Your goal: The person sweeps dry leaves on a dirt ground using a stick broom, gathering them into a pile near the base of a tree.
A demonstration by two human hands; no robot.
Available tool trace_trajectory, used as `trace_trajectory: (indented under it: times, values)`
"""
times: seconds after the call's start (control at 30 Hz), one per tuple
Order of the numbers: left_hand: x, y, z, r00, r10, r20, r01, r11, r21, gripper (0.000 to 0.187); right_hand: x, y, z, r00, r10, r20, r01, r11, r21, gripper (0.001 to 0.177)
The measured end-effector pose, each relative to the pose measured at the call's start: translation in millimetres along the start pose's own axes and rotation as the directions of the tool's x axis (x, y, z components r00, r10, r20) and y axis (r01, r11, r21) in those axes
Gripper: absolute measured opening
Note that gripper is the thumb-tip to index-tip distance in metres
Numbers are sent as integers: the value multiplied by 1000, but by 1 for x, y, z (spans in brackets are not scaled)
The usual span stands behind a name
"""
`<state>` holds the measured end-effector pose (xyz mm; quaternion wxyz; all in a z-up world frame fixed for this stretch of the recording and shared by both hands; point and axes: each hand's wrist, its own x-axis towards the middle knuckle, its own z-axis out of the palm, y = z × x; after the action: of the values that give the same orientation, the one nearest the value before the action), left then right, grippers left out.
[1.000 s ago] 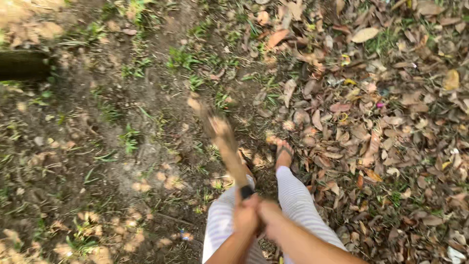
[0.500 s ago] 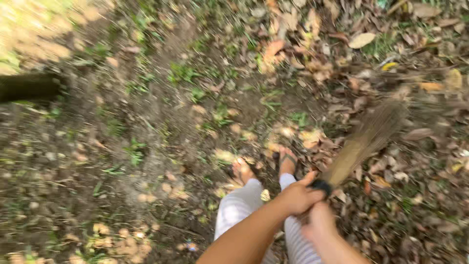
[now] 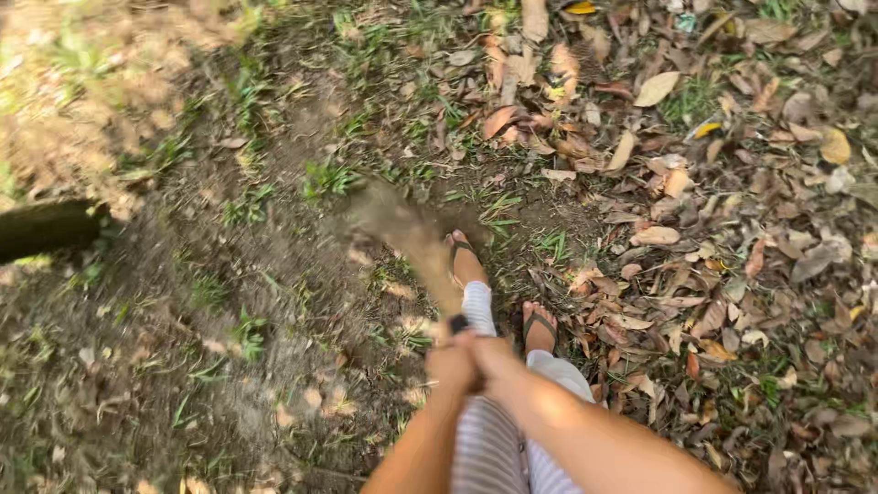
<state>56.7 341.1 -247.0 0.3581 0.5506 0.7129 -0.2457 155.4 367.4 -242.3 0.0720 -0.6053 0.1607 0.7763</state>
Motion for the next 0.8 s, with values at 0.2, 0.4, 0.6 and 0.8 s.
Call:
trace_trajectory:
  times: [0.2,0.4,0.6,0.8]
  values:
    - [-3,114,-18,989,12,148,109,617,-779,68,-59,-41,-95,967,-114,-229,164,963,212,23]
    - [-48,47,-117,924,218,315,267,226,-937,80,-102,3,7,931,-208,-301,282,932,228,25]
    - [-26,-52,-165,991,-119,57,81,209,-975,74,-103,-33,132,986,-154,68,157,987,-31,30]
    - [104,63,-152,976,-212,-48,109,668,-736,110,-1,-146,46,986,-134,-95,148,976,163,23]
